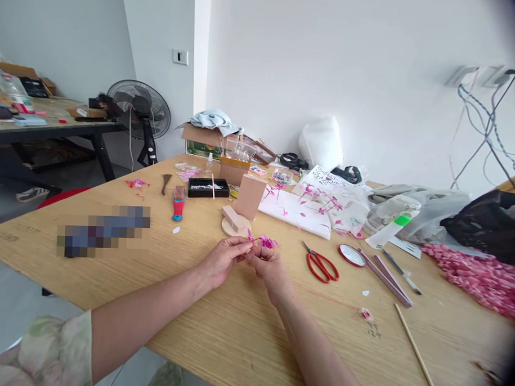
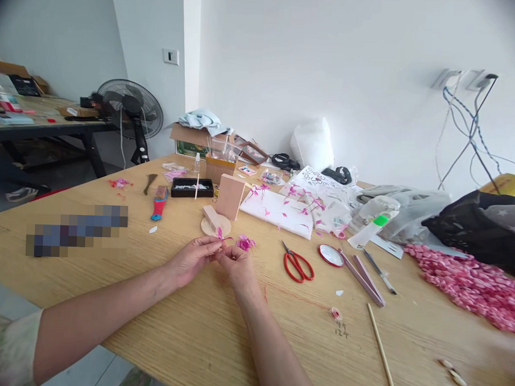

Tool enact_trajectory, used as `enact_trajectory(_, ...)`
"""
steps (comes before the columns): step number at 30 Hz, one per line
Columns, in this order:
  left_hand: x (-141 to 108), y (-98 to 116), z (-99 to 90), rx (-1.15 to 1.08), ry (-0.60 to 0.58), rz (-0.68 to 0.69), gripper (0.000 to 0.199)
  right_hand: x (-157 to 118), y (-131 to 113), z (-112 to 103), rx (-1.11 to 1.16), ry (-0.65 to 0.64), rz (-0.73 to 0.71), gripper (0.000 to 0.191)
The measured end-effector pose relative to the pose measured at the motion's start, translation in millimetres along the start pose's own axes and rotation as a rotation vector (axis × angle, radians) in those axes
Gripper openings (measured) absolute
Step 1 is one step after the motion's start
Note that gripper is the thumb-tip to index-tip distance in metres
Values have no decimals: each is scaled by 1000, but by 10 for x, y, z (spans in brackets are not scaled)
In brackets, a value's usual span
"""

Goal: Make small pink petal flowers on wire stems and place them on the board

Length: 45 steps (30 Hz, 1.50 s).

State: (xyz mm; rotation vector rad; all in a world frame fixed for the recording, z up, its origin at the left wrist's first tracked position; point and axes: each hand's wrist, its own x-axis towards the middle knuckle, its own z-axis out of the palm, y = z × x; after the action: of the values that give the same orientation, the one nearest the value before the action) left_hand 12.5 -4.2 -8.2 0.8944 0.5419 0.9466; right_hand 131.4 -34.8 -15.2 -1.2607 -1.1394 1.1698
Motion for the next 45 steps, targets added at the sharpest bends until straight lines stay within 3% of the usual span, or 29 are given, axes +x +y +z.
enact_trajectory(7, -6, 28, -12, 40, -19, -9, 11, 1, -15, 2, -67, -2, -3, 18)
enact_trajectory(12, -2, 36, -22, 83, 13, 33, 14, 28, 44, -19, -208, 44, -55, 19)
enact_trajectory(16, 11, 43, -31, 149, 44, 87, 15, 15, 27, -29, -275, 11, -108, 17)
enact_trajectory(21, 52, 65, -64, 389, 130, 180, 17, -37, -21, -52, -317, 37, -205, 18)
enact_trajectory(25, 70, 91, -86, 608, 175, 274, 17, -77, -22, -26, -531, 105, -319, 21)
enact_trajectory(30, 66, 111, -132, 892, 130, 477, 16, -141, -100, 2, -811, 109, -385, 21)
enact_trajectory(36, 36, 83, -155, 1035, 32, 550, 20, -143, -271, -116, -757, 320, -389, 28)
enact_trajectory(45, 27, -29, -107, 1339, -114, 642, 30, 16, -116, -86, -862, 262, -377, 15)
